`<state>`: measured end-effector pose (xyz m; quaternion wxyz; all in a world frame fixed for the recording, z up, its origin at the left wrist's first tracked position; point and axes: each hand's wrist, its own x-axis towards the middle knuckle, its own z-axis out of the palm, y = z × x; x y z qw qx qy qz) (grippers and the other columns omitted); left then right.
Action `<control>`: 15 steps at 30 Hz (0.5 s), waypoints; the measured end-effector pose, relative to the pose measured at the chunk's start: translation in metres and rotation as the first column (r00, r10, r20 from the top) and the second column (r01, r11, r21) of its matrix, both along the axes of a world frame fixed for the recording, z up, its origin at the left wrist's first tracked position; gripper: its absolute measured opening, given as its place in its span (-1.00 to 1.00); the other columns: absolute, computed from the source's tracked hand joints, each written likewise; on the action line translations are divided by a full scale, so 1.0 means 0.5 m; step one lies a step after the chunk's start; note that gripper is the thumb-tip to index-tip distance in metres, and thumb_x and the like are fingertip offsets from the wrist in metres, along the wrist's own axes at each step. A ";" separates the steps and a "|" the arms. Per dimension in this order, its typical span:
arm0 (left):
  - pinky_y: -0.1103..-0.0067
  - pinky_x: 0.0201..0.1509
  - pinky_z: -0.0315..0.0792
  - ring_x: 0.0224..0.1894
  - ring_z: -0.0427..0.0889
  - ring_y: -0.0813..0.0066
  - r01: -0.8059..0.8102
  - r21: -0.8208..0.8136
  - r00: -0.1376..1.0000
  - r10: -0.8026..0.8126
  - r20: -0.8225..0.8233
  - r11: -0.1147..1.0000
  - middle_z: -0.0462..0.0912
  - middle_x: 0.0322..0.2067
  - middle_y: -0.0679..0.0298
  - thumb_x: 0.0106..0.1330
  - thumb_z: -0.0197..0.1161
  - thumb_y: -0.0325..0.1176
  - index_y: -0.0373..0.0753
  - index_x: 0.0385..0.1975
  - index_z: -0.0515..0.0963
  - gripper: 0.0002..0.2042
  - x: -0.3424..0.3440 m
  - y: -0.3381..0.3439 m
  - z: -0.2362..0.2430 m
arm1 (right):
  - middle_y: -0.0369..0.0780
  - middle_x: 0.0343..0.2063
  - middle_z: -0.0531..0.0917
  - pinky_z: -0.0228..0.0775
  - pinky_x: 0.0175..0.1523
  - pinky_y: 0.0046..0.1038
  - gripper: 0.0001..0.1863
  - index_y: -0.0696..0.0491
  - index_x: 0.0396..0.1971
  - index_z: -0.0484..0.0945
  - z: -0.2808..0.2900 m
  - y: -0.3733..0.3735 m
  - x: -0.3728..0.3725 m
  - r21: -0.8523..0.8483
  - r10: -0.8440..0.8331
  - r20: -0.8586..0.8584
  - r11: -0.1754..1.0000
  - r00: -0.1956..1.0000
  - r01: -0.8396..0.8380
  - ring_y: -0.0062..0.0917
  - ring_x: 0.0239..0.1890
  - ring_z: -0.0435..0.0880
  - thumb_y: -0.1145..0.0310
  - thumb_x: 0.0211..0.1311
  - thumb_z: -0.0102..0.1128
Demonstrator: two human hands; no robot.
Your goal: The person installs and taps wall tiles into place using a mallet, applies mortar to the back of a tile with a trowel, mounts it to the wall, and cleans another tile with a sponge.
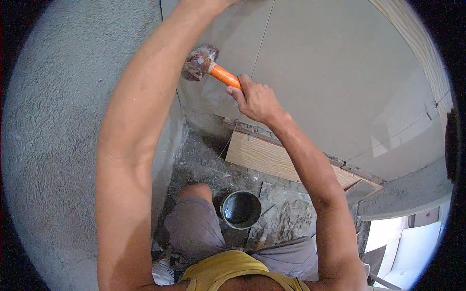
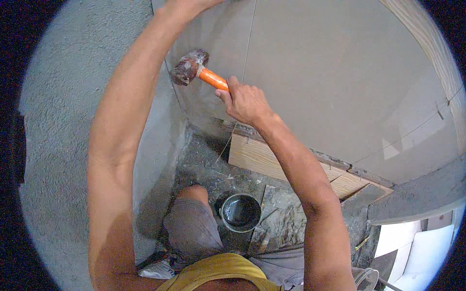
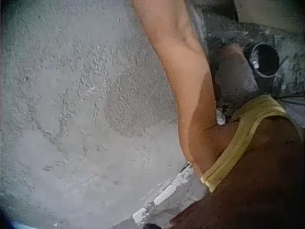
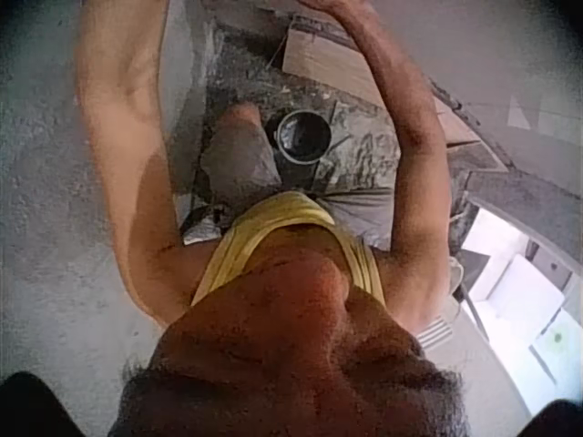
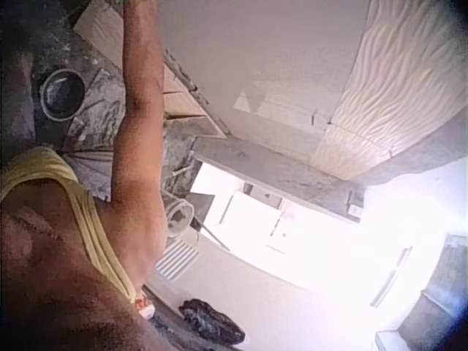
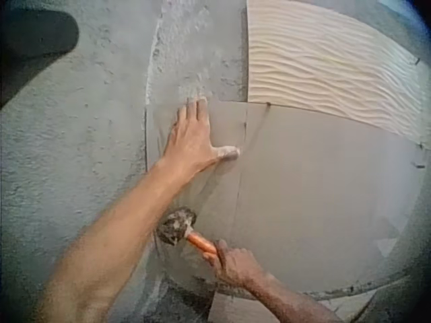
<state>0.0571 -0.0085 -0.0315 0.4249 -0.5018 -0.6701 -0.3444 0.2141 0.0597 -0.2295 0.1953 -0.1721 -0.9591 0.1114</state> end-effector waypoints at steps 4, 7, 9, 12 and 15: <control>0.17 0.58 0.02 0.50 0.07 -0.21 0.094 -0.047 0.990 -0.099 -0.099 0.994 0.04 0.44 -0.32 0.27 0.40 -0.11 -0.38 0.49 -0.01 -0.07 -0.061 -0.008 -0.046 | 0.09 -0.53 0.67 0.49 -0.25 0.08 -0.52 0.16 -0.17 0.39 0.005 -0.005 0.002 0.019 -0.026 0.018 1.000 1.000 0.025 0.12 -0.41 0.68 -0.06 0.50 -0.02; 0.17 0.56 0.08 0.49 0.09 -0.26 0.309 0.063 0.951 -0.309 0.003 0.949 0.01 0.45 -0.35 0.32 0.32 -0.30 -0.28 0.52 -0.02 -0.16 -0.113 -0.038 -0.118 | 0.08 -0.52 0.68 0.50 -0.24 0.09 -0.52 0.15 -0.16 0.40 0.010 -0.007 0.004 0.042 -0.026 0.015 0.999 1.000 0.025 0.12 -0.41 0.68 -0.06 0.49 -0.02; 0.30 0.35 0.35 0.25 0.52 0.05 0.398 0.411 0.904 -0.427 -0.023 0.820 0.56 0.16 -0.05 0.45 0.17 -0.17 -0.35 0.20 0.48 -0.56 -0.126 -0.056 -0.197 | 0.08 -0.51 0.68 0.50 -0.24 0.09 -0.52 0.15 -0.16 0.40 0.013 -0.007 0.005 0.056 -0.036 0.016 0.998 0.999 0.035 0.12 -0.41 0.68 -0.06 0.49 -0.02; 0.31 0.46 0.22 0.39 0.36 0.05 0.318 0.352 0.915 -0.382 0.130 0.880 0.40 0.31 -0.01 0.47 0.00 -0.49 -0.29 0.30 0.38 -0.60 -0.150 -0.097 -0.310 | 0.09 -0.51 0.68 0.50 -0.24 0.09 -0.52 0.15 -0.15 0.40 0.016 -0.005 0.012 0.050 -0.044 0.029 0.998 0.999 0.043 0.12 -0.40 0.68 -0.06 0.49 -0.02; 0.28 0.49 0.20 0.41 0.32 -0.01 0.236 0.265 0.934 -0.294 0.205 0.935 0.33 0.36 -0.03 0.40 0.04 -0.56 -0.25 0.32 0.36 -0.54 -0.180 -0.095 -0.353 | 0.10 -0.51 0.68 0.49 -0.24 0.10 -0.52 0.15 -0.15 0.40 0.017 0.000 0.020 0.046 -0.073 0.091 0.997 0.993 0.069 0.12 -0.41 0.68 -0.06 0.49 -0.02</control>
